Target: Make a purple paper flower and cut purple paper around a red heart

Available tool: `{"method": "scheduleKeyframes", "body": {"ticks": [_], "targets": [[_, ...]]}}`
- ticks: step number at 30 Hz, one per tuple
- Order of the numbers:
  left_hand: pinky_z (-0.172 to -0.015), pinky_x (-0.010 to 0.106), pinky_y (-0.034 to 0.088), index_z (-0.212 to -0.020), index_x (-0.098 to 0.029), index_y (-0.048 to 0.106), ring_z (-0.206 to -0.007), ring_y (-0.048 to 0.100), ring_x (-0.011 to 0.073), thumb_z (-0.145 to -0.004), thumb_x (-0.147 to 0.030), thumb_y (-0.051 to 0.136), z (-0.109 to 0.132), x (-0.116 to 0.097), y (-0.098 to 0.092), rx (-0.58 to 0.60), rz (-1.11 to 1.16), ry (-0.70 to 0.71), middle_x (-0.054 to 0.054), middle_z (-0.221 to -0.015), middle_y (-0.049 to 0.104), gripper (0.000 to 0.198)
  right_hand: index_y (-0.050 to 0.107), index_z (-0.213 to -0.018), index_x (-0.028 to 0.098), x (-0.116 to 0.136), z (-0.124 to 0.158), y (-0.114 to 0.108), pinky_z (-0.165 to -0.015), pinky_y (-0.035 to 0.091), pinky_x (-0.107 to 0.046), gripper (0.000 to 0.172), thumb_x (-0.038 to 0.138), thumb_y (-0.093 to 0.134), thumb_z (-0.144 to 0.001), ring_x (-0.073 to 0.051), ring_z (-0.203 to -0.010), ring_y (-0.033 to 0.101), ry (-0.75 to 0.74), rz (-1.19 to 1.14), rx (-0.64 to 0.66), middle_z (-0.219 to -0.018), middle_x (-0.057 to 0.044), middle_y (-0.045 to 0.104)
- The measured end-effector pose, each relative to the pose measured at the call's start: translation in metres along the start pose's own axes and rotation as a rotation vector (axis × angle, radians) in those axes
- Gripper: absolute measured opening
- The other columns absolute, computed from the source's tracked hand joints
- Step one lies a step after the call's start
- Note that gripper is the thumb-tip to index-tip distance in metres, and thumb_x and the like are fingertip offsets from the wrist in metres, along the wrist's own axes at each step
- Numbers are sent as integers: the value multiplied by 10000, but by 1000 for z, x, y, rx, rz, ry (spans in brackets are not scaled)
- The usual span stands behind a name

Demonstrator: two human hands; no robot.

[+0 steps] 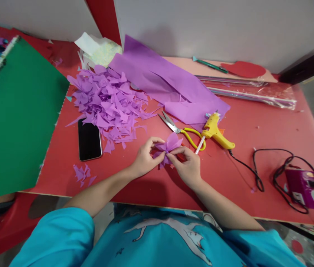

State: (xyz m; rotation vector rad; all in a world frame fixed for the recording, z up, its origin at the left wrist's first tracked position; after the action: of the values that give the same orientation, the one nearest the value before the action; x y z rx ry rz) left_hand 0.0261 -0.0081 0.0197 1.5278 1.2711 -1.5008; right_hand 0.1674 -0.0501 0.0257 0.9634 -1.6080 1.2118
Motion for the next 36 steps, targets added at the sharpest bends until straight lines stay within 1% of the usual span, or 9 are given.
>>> {"method": "scheduleKeyframes", "body": {"ticks": [4, 11, 17, 24, 26, 28, 30, 32, 36], "targets": [[-738, 228, 499, -985, -190, 476, -835, 611, 120, -737, -123, 588, -1, -1, 0, 20, 36, -13, 35, -909, 580, 280, 607, -738, 192, 0, 0, 0, -631, 511, -275, 54, 181, 660, -737, -137, -627, 608, -5, -3, -3, -680, -4, 654], [-741, 226, 497, -1006, -196, 454, -819, 613, 113, -726, -113, 601, -1, 1, 2, 45, 104, -44, 25, -898, 581, 326, 637, -834, 206, 4, -5, 0, -669, 510, -291, 79, 163, 633, -768, -144, -688, 606, -101, -6, 81, -762, -19, 654], [-763, 224, 486, -1029, -200, 444, -834, 608, 111, -730, -117, 611, 0, 3, 1, 61, 122, -84, 20, -899, 580, 352, 639, -793, 202, 8, -9, -1, -655, 492, -284, 77, 130, 625, -771, -138, -694, 580, -168, -38, 117, -742, -14, 621], [-737, 233, 490, -1048, -201, 430, -793, 604, 112, -743, -135, 597, 0, 1, 2, 79, 133, -97, 13, -873, 578, 355, 620, -770, 203, 5, -9, -2, -663, 483, -296, 63, 141, 612, -773, -143, -703, 570, -133, -103, 143, -744, -15, 609], [-735, 244, 494, -1058, -201, 429, -797, 601, 118, -757, -139, 570, 0, 1, 1, 87, 116, -65, 24, -897, 574, 338, 611, -765, 205, 4, -9, -2, -659, 482, -295, 56, 150, 604, -775, -145, -703, 567, -105, -124, 143, -744, -15, 601], [-790, 279, 493, -1066, -199, 437, -867, 594, 139, -772, -142, 537, -1, 0, -1, 76, 82, -10, 48, -957, 567, 316, 600, -758, 205, 3, -9, -3, -654, 480, -296, 49, 159, 596, -775, -146, -699, 562, -76, -133, 137, -740, -16, 593], [-877, 330, 469, -1070, -197, 450, -980, 566, 171, -778, -148, 518, -2, -1, -3, 34, 43, 70, 76, -1036, 546, 304, 590, -749, 203, 3, -9, -3, -647, 477, -295, 43, 166, 594, -772, -145, -687, 557, -54, -131, 131, -731, -17, 587], [-915, 365, 446, -1065, -197, 465, -1060, 524, 196, -775, -151, 522, -3, -3, -6, -15, -10, 146, 94, -1095, 516, 300, 585, -740, 201, 3, -10, -3, -642, 473, -293, 45, 167, 595, -767, -144, -678, 553, -49, -129, 125, -720, -15, 584], [-917, 382, 434, -1017, -203, 496, -1079, 490, 211, -740, -132, 564, -3, -12, -8, -77, -191, 241, 93, -1108, 492, 294, 584, -737, 204, 3, -10, -2, -644, 462, -289, 58, 155, 592, -766, -143, -681, 546, -52, -132, 116, -711, -7, 575]]}}
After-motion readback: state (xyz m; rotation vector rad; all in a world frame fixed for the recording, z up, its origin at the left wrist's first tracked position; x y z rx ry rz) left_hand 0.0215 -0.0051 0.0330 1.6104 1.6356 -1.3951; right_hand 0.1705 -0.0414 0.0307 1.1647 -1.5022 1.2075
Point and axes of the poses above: each hand's wrist, its own z-axis away from the middle knuckle, its own y-axis out of the palm, x = y × z, the point moved 4 cm from there along -z, towards the middle knuckle
